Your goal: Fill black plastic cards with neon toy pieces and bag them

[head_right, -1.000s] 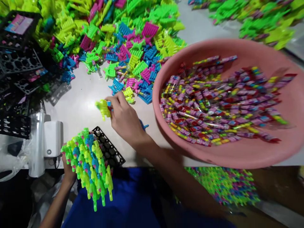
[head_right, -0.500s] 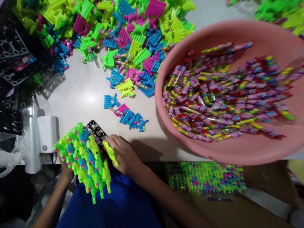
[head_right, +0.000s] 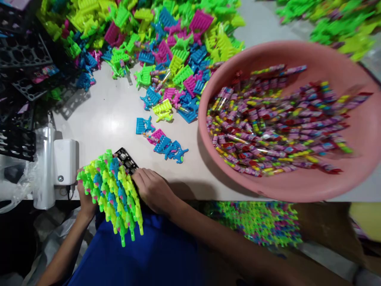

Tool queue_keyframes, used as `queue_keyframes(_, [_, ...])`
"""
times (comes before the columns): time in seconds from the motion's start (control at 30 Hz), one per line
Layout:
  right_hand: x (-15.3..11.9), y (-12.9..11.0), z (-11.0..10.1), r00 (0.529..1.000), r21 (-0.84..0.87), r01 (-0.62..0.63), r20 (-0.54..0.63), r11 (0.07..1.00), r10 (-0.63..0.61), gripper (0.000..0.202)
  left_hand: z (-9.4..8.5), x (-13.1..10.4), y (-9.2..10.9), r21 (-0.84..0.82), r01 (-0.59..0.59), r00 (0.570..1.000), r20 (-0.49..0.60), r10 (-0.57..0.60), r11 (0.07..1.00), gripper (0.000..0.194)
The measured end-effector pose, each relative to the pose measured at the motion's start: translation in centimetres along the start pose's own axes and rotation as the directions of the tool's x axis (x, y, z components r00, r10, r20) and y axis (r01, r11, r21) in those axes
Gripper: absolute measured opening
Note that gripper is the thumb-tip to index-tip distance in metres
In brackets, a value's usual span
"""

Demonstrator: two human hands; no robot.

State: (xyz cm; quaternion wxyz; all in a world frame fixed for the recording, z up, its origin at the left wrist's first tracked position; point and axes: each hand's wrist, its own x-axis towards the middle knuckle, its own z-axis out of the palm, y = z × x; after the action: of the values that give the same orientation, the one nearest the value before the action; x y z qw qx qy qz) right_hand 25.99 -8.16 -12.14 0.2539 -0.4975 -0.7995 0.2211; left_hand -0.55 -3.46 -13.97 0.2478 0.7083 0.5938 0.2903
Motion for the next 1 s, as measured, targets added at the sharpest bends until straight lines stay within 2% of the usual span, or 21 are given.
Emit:
queue_keyframes(0.1, [-0.1,0.0,0.2,0.998,-0.017,-0.003,-0.059,1.000,0.002,0.036,0.0,0.1,0.0,0.004,-0.071,0.997,-0.016,0.071,0.997,0.020])
queue_keyframes(0.23, [-0.4,0.0,0.8,0.994,0.004,-0.017,-0.103,1.000,0.017,0.031,0.0,0.2,-0.1,0.029,-0.128,0.991,-0.027,0.129,0.991,0.018])
queue_keyframes(0.37, [-0.3,0.2,0.7,0.999,0.009,-0.034,-0.023,0.999,0.034,0.025,0.0,0.2,0.0,0.041,-0.175,0.984,-0.030,0.176,0.984,0.021])
queue_keyframes(0.43, [0.0,0.5,-0.2,0.998,0.061,-0.040,0.050,0.997,0.037,0.035,-0.1,0.2,0.1,0.043,-0.198,0.979,-0.036,0.200,0.979,0.023])
queue_keyframes(0.53, [1.1,1.1,-2.6,0.992,0.204,-0.040,0.123,0.978,0.015,0.048,-0.2,0.2,0.1,0.049,-0.216,0.975,-0.043,0.218,0.975,0.024])
queue_keyframes(0.6, [2.3,1.9,-4.5,0.997,0.238,-0.069,0.057,0.969,0.057,0.052,-0.2,0.2,0.1,0.056,-0.213,0.975,-0.046,0.216,0.975,0.024])
queue_keyframes(0.67, [4.0,3.0,-6.1,0.985,0.136,-0.137,-0.089,0.981,0.150,0.053,-0.2,0.1,0.1,0.062,-0.200,0.978,-0.052,0.203,0.978,0.023])
queue_keyframes(0.77, [7.4,5.8,-7.4,0.922,-0.144,-0.282,-0.314,0.949,0.226,0.055,-0.1,0.0,-0.1,0.077,-0.166,0.982,-0.078,0.172,0.983,0.023])
queue_keyframes(0.83, [9.9,8.1,-7.2,0.884,-0.229,-0.339,-0.409,0.913,0.226,0.065,-0.1,-0.1,-0.3,0.090,-0.139,0.983,-0.104,0.148,0.986,0.021])
queue_keyframes(0.9, [12.1,10.4,-6.7,0.872,-0.262,-0.351,-0.441,0.899,0.212,0.072,-0.1,-0.2,-0.5,0.106,-0.110,0.984,-0.130,0.123,0.988,0.019])
queue_keyframes(1.0, [13.9,12.9,-6.2,0.876,-0.263,-0.355,-0.427,0.897,0.222,0.063,-0.1,-0.3,-0.7,0.120,-0.074,0.985,-0.147,0.092,0.990,0.019])
